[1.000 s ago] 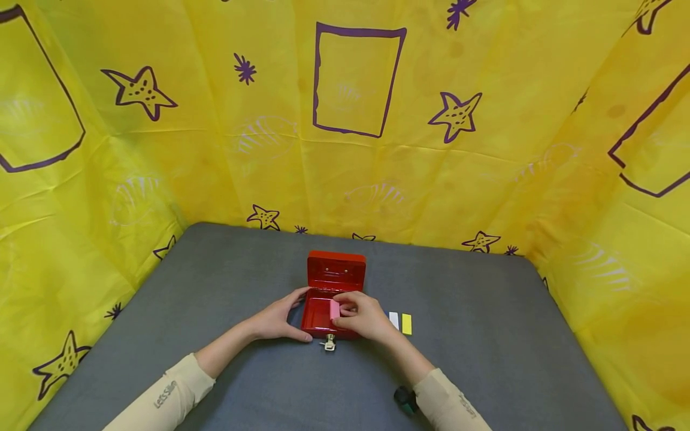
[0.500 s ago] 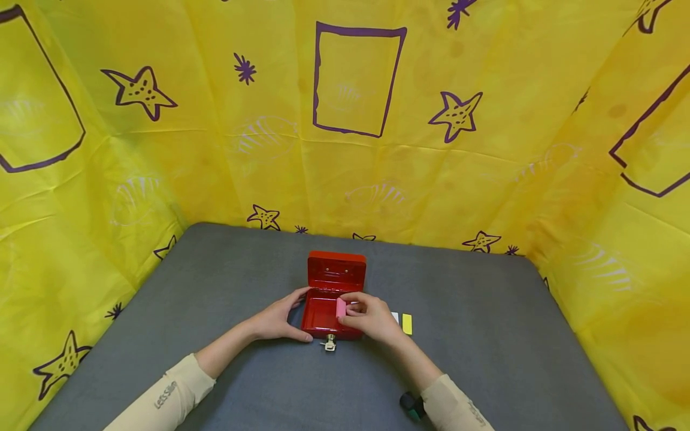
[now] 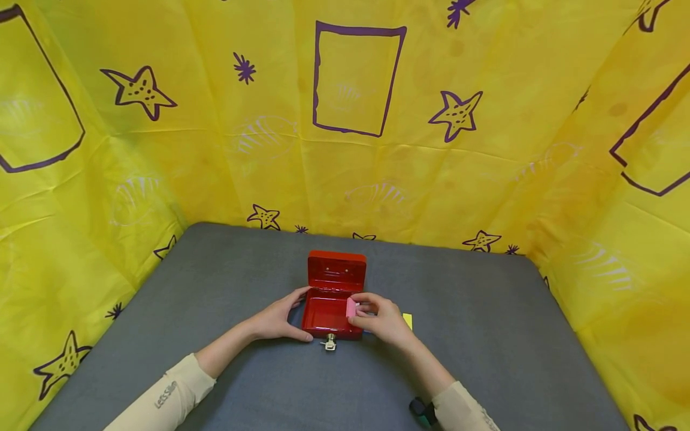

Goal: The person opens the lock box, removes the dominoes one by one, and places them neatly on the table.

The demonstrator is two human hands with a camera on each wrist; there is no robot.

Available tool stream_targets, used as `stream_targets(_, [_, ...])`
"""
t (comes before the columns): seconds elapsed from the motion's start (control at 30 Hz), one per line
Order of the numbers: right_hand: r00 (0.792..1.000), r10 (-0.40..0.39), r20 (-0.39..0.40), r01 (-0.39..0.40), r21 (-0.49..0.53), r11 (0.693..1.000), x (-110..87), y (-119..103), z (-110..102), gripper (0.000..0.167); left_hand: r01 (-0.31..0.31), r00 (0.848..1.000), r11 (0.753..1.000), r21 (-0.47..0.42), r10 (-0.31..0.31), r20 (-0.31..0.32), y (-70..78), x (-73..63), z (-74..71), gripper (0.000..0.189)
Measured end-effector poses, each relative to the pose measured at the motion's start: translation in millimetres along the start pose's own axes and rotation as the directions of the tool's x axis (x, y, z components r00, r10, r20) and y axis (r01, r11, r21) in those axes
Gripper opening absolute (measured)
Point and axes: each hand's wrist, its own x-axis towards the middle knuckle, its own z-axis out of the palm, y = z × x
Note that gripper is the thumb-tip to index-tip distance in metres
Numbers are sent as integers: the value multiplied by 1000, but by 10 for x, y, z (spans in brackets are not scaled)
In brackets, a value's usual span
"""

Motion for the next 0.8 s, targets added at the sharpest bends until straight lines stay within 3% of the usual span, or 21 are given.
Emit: stream_targets(0.8, [998,29,-58,-30,-10,999,-199,138,-265,45,2,1000,1000,-3,-2,0,17,-7,0,104])
